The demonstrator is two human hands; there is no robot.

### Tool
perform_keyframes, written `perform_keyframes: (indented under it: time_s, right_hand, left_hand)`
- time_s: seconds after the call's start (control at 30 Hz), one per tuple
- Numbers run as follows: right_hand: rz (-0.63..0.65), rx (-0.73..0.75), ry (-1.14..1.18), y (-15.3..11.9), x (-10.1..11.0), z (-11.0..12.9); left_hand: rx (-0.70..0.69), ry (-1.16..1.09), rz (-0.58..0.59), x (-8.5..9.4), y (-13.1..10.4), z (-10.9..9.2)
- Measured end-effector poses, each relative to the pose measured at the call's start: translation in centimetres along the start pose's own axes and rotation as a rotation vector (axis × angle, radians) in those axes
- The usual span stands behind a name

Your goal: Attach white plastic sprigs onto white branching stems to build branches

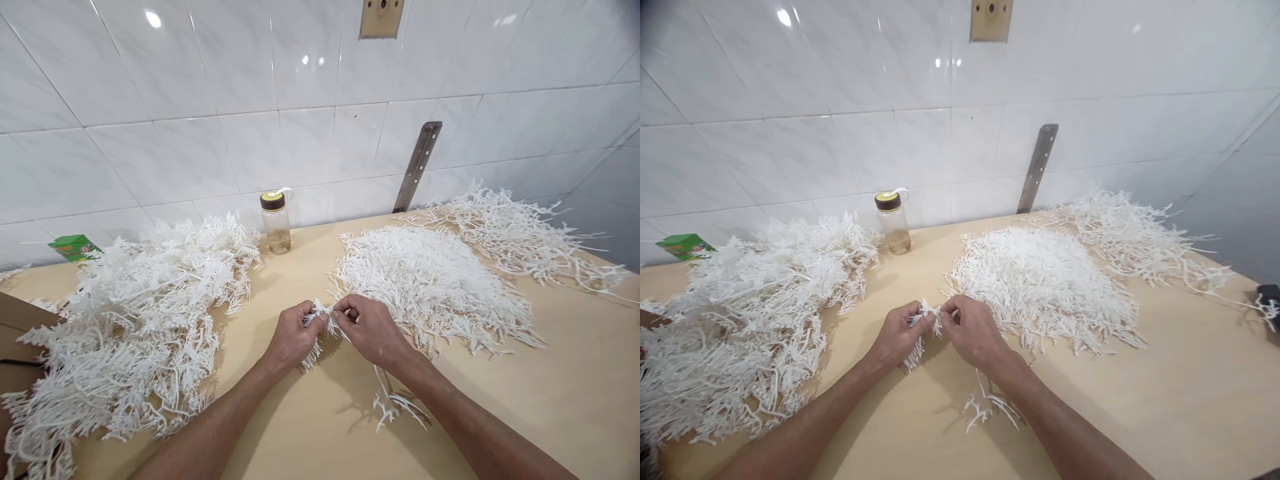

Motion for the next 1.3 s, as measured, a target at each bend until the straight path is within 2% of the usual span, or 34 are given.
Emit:
perform_keyframes:
  time_s: [0.23, 0.33, 0.43, 0.5, 0.6, 0.73, 0.8, 0.93, 1.0, 1.1, 1.3]
  right_hand:
    - [-0.074, 0.115, -0.151, -0.2, -0.3, 0.5]
    - [-0.125, 0.016, -0.143, 0.3, 0.4, -0.5]
    - [-0.222, -0.126, -0.050, 0.9, 2.3, -2.4]
    - [-0.303, -0.127, -0.026, 1.3, 3.9, -3.1]
    - [-0.433, -0.071, -0.064, 1.7, 6.0, -3.6]
    - [-0.565, 0.145, -0.074, 1.4, 7.6, -1.9]
    - [-0.488, 0.164, -0.049, 1.2, 7.0, -1.0]
    - [-0.045, 0.038, 0.024, 0.6, 2.5, 0.0]
    - [0.068, 0.032, 0.034, 0.0, 0.8, 0.6]
    - [0.088, 0.024, 0.024, -0.1, -0.1, 0.7]
    - [0.030, 0.050, -0.061, 0.3, 0.0, 0.3]
  left_hand:
    - [0.020, -0.051, 0.100, -0.5, 0.0, -0.1]
    - [0.003, -0.027, 0.120, -0.6, -0.2, -0.3]
    - [0.005, -0.018, 0.090, -0.4, -0.3, -0.1]
    - [0.022, -0.030, 0.056, -0.1, -0.2, 0.1]
    - [0.024, -0.040, 0.027, 0.1, -0.1, 0.1]
    - [0.025, -0.027, 0.014, 0.1, 0.0, 0.1]
    - [0.028, -0.007, 0.016, 0.0, 0.0, 0.2]
    - [0.002, 0.026, -0.008, 0.0, 0.0, 0.3]
    - [-0.004, 0.023, -0.019, -0.1, 0.0, 0.4]
    - [-0.015, 0.014, -0.023, -0.2, 0.0, 0.5]
    - [-0.028, 0.088, -0.029, -0.2, -0.2, 0.4]
Point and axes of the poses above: each hand's wrist, its own y-axis towards the middle knuckle, its own x-axis out of the back of the hand, z = x × y, the point moved 7 cm from there along y, towards the middle knuckle, and after that the axes turned 3 degrees about -x, right-handed, at the moved point
